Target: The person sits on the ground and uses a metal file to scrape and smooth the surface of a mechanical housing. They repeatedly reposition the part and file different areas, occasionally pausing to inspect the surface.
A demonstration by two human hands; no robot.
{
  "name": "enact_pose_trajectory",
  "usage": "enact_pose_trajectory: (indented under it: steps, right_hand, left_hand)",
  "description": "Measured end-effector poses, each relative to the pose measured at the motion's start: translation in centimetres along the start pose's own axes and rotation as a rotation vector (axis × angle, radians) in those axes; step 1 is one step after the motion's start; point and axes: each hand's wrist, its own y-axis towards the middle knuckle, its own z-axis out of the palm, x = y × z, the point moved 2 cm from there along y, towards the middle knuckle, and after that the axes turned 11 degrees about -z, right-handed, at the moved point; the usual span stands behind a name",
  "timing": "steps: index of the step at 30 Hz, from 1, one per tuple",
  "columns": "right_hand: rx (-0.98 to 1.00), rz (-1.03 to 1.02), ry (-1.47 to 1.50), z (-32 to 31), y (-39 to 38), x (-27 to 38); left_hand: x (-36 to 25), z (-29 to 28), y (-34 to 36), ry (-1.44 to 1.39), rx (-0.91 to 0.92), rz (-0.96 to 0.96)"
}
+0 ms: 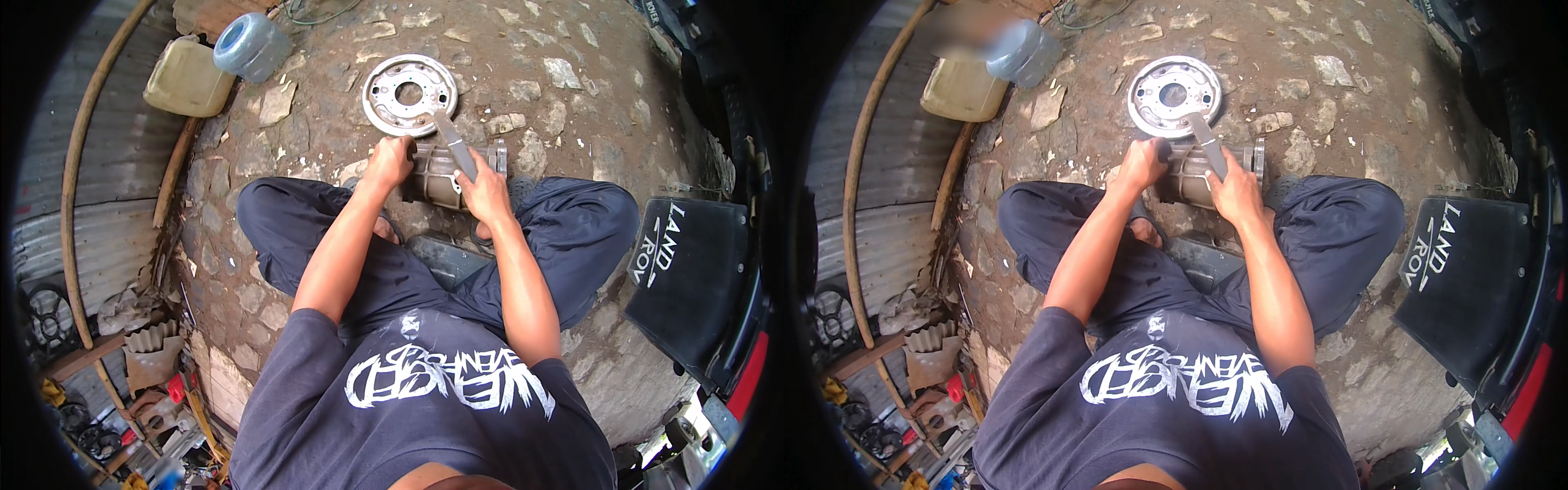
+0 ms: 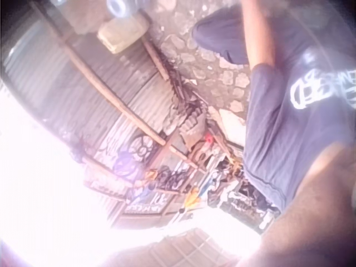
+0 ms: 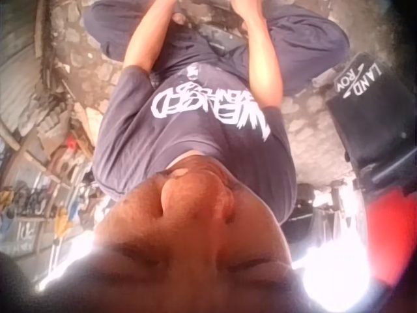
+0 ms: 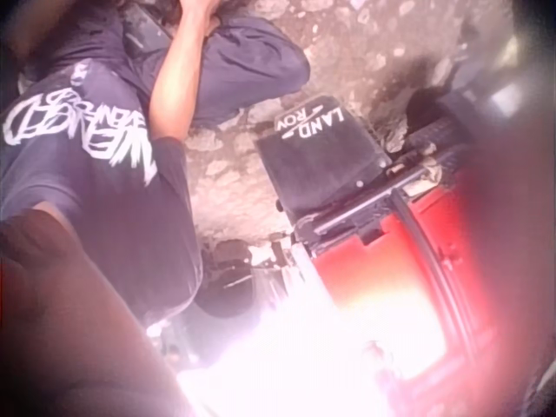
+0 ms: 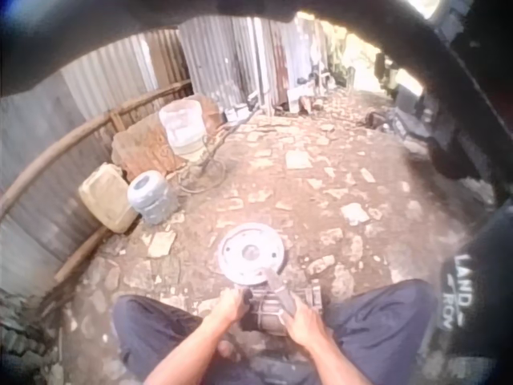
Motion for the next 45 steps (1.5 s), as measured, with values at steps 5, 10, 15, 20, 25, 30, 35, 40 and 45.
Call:
enact_pose_trajectory:
  steps: [5,10,15,20,25,30,35,40,45]
  right_hand:
    - [-0.060,-0.082,0.014,0.4,0.1,-0.8]
    - [-0.039,-0.054,-0.011,0.5,0.1,-0.5]
    - [-0.012,-0.029,-0.021,0.4,0.2,-0.3]
    - [-0.040,-0.060,-0.037,0.7,0.2,-1.0]
    - [-0.046,-0.060,-0.010,0.5,-0.1,-0.9]
    - [-0.044,-0.054,-0.024,0.5,0.1,-1.2]
    - [-0.016,-0.052,-0.018,0.4,0.1,-0.7]
    - [-0.046,-0.077,-0.020,0.7,0.0,-1.4]
    - [-0.043,-0.081,-0.036,0.8,0.0,-1.3]
  left_hand:
    - [0.4,0.4,-0.5,-0.079,-0.238,-0.027]
    - [0.5,-1.7,0.1,-0.168,-0.281,-0.038]
    - [0.0,-1.8,-1.2,-0.036,-0.014,0.056]
    - [0.1,-0.2,-0.6,-0.042,-0.022,0.026]
    - [0.3,1.0,-0.4,-0.115,-0.316,-0.004]
    - [0.7,0.1,0.3,-0.058,-0.029,-0.012]
    - [1.2,0.0,-0.3,-0.086,0.042,0.016]
    - [0.8,0.8,0.1,-0.082,-0.069,0.043]
    - [0.5,0.2,0.4,-0.170,-0.303,0.007]
